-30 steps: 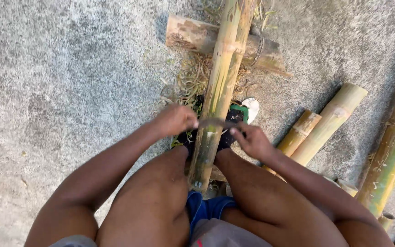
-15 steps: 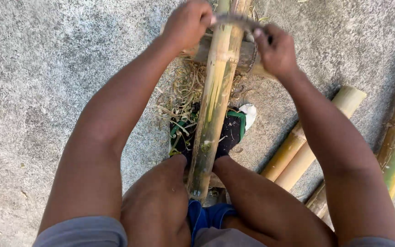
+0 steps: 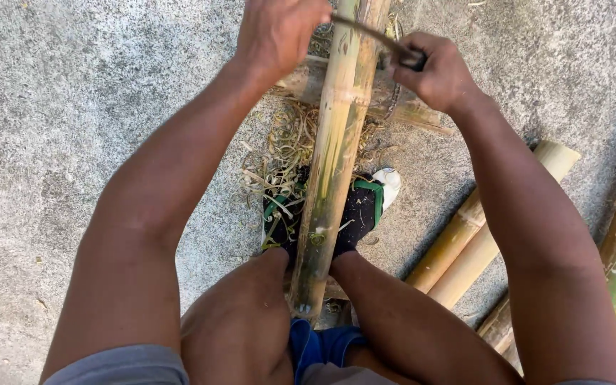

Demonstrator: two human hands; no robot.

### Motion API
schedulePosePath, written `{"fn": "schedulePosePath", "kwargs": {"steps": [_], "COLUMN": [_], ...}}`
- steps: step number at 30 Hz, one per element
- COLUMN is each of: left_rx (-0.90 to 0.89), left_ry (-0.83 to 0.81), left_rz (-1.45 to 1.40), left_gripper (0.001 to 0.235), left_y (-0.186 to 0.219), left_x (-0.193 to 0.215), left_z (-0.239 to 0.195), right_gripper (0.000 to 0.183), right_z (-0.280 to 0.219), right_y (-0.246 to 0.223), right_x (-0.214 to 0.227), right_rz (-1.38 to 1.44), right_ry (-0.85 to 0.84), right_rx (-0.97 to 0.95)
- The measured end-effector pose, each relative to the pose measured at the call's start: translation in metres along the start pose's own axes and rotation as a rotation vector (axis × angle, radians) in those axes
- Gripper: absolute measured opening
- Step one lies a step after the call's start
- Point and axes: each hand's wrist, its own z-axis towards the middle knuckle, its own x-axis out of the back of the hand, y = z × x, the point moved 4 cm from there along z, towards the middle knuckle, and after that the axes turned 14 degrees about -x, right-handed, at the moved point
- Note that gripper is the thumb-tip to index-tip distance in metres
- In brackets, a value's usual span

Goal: Scraping the outer layer of a bamboo pole using a curved hand blade.

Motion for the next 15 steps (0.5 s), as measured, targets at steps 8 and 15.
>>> {"fn": "schedulePosePath", "kwargs": {"steps": [8, 15], "left_rx": [0.162, 0.811], "left_ry": [0.145, -0.469], "left_rz": [0.133, -0.571], "left_gripper": [0.022, 0.097], "left_y": [0.055, 0.132], "left_x": [0.011, -0.019], "left_z": [-0.023, -0.038], "right_gripper": [0.009, 0.006], "right_z": [0.026, 0.022], "right_y": [0.027, 0.008], "right_x": [-0.01, -0.006], "right_rz": [-0.705, -0.953], "right_ry": [0.292, 0.521], "right_rx": [0.331, 0.548]}}
